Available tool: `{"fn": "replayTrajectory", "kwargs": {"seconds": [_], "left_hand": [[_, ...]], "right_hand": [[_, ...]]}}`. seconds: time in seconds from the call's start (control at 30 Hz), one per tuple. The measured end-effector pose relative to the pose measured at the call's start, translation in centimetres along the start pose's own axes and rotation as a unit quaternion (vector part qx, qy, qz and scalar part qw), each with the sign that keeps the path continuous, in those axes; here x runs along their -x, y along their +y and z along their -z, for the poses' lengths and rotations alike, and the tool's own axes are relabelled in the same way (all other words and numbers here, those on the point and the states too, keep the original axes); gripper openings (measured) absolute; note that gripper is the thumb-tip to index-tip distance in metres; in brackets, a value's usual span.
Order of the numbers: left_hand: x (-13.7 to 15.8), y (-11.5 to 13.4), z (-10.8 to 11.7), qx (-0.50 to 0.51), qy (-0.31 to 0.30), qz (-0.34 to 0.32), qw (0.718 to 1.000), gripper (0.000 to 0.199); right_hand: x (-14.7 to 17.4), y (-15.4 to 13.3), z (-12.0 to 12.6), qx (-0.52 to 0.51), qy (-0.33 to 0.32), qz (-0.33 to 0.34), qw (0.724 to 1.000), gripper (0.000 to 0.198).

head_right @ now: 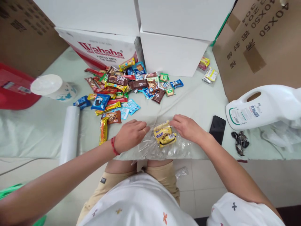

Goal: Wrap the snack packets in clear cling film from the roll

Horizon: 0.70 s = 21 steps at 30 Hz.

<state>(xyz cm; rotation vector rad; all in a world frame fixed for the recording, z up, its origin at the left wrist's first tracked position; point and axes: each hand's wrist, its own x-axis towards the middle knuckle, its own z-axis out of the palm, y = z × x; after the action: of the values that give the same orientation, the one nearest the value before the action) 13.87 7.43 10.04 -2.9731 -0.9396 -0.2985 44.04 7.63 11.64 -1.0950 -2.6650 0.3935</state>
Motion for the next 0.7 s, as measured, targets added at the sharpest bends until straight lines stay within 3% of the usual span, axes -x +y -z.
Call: {"fn": "replayTrajectory", "kwargs": {"seconds": [0.2,0.4,0.57,0.7], "left_hand": [[2.3,3.0,-2.5,0.016,0.024,-0.022,0.999,0.017],[2.2,4.6,-2.7,0.042,0.091,0.023,0.995,0.017],[2.0,4.7,-3.9,0.002,0.032,-0.017,0.999,0.013],[3.8,4.1,-4.4,0.017,0.017,-0.053,0.998,0.013]], "right_hand": [[3.1,-0.2,-3.3,-0.021,0.031,-0.001,0.999,0.027],[4.9,-0.2,-4.3,-0.045,0.076,-0.030,0.996,0.029],[5.0,0.6,-5.4,-0.049,0.037,-0.040,0.997,0.034],[5.7,1.7,-5.8,-0.065,0.033,-0.049,0.996,0.042]]}}
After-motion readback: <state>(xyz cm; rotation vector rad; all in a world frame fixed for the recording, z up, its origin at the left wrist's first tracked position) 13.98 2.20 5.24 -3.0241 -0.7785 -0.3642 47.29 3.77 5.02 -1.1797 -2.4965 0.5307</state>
